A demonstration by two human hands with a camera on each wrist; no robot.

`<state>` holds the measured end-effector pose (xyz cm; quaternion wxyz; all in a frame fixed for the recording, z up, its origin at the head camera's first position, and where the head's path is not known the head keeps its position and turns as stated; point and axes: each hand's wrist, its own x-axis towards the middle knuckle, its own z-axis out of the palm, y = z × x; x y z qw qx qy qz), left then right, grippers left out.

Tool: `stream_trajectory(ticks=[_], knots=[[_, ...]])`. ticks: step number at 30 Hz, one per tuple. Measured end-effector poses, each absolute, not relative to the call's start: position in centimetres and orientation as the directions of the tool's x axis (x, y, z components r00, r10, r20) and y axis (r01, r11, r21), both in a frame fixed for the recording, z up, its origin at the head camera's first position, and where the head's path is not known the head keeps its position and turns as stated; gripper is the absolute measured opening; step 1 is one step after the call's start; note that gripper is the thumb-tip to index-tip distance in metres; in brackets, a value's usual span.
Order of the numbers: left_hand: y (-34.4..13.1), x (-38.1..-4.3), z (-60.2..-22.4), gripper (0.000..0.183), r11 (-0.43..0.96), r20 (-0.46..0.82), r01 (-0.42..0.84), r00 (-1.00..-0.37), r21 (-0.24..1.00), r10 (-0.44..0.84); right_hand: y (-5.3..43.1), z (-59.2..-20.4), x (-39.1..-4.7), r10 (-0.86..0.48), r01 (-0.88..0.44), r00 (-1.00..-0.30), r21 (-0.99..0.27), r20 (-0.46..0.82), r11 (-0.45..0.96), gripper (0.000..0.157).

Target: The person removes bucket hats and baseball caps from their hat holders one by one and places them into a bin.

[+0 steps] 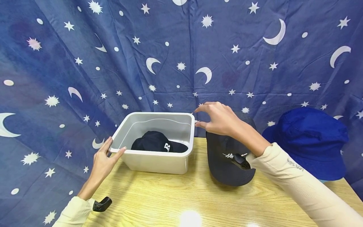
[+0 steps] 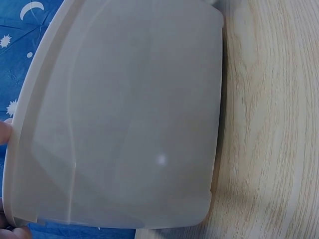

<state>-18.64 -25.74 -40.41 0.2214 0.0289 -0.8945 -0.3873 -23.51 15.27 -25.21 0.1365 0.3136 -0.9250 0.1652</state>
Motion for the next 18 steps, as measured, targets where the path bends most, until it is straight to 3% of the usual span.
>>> stream_trajectory(ticks=[18], knots=[[-25.7, -18.6, -40.2, 0.081, 0.699, 0.374, 0.121, -0.901, 0.705, -0.221, 18.0, -24.9, -22.0, -0.479, -0.575, -0.783, -0.167, 0.396, 0.801, 0.046]])
